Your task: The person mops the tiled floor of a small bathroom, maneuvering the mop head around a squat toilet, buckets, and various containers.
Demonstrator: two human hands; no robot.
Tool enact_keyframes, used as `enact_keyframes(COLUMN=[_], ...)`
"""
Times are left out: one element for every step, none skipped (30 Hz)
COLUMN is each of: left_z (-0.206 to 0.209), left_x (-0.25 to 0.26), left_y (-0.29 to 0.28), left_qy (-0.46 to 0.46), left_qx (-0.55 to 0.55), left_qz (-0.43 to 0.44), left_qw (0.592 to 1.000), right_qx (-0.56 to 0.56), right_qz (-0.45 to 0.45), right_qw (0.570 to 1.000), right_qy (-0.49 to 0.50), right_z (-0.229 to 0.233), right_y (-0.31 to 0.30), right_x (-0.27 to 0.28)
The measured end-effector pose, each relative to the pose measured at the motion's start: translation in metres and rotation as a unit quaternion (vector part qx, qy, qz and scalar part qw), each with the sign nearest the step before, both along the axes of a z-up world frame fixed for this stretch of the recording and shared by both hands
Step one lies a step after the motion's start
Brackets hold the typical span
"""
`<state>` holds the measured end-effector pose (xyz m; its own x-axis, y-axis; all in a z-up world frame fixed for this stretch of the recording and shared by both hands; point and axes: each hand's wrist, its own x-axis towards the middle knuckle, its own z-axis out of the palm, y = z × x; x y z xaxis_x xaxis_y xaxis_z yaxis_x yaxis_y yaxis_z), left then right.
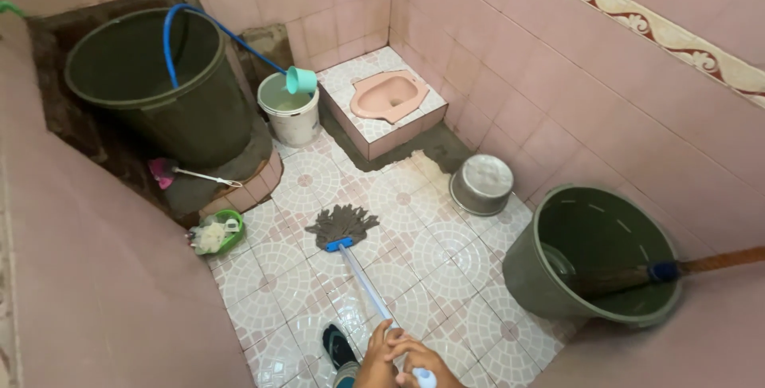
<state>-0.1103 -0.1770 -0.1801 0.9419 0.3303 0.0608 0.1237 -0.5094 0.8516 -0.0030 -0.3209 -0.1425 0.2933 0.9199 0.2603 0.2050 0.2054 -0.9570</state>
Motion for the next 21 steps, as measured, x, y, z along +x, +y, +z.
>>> enact_keyframes(left_z=[-0.03,-0.061,-0.091,-0.074,-0.058,-0.04,-0.029,-0.019,-0.008,0.016,0.04,0.064,0.082,0.1,0.118,0.118,0.119,0.12,0.115,0.11,0.104], left_x=[-0.001,-0.003,-0.004,-0.002,0.0,0.003,0.008,0.012,0.016,0.025,0.034,0.043,0.047,0.05,0.053,0.057,0.06,0.062,0.064,0.066,0.068], left_y=[-0.004,-0.008,-0.01,-0.009,-0.008,-0.006,-0.009,-0.013,-0.016,0.001,0.017,0.034,0.051,0.07,0.089,0.103,0.118,0.133,0.148,0.161,0.175], left_qy=[0.0,-0.031,-0.059,-0.06,-0.111,-0.162,-0.163,-0.131,-0.099,-0.103,-0.151,-0.184,-0.184,-0.154,-0.124,-0.125,-0.115,-0.104,-0.104,-0.077,-0.05], left_qx=[0.003,-0.145,-0.289,-0.289,-0.313,-0.338,-0.339,-0.375,-0.409,-0.408,-0.151,0.119,0.123,0.051,-0.021,-0.019,-0.014,-0.009,-0.006,0.013,0.032], left_qz=[0.004,0.083,0.157,0.157,0.141,0.124,0.125,0.075,0.026,0.032,0.009,-0.015,-0.011,-0.026,-0.042,-0.034,-0.003,0.028,0.036,0.038,0.04], left_qw=[1.0,0.985,0.942,0.943,0.933,0.919,0.918,0.915,0.907,0.907,0.977,0.976,0.975,0.986,0.991,0.991,0.993,0.994,0.994,0.996,0.997], right_qx=[0.003,-0.01,-0.023,-0.023,-0.027,-0.034,-0.035,-0.035,-0.034,-0.033,-0.067,-0.1,-0.098,-0.081,-0.064,-0.063,-0.071,-0.077,-0.074,-0.108,-0.141], right_qz=[0.004,-0.006,-0.015,-0.015,-0.012,-0.008,-0.008,-0.001,0.005,0.012,0.004,-0.006,-0.001,0.01,0.02,0.028,0.045,0.062,0.07,0.068,0.064], right_qw=[1.0,1.0,1.0,1.0,0.999,0.999,0.999,0.999,0.999,0.999,0.997,0.989,0.989,0.992,0.994,0.994,0.995,0.995,0.995,0.992,0.988], right_qy=[0.0,0.0,0.0,0.0,-0.019,-0.039,-0.04,-0.04,-0.039,-0.041,0.034,0.109,0.108,0.094,0.081,0.079,0.045,0.012,0.011,0.013,0.015], right_z=[0.002,0.004,0.006,-0.007,-0.02,-0.031,-0.034,-0.037,-0.04,-0.036,-0.032,-0.028,-0.026,-0.023,-0.02,-0.03,-0.039,-0.049,-0.045,-0.042,-0.038], right_y=[-0.002,-0.004,-0.005,-0.005,-0.004,-0.003,0.004,0.011,0.018,0.034,0.05,0.066,0.082,0.099,0.117,0.135,0.153,0.173,0.19,0.205,0.22], right_x=[0.005,0.01,0.015,0.017,0.019,0.023,0.025,0.028,0.031,0.036,0.041,0.044,0.052,0.059,0.066,0.075,0.083,0.09,0.09,0.092,0.093])
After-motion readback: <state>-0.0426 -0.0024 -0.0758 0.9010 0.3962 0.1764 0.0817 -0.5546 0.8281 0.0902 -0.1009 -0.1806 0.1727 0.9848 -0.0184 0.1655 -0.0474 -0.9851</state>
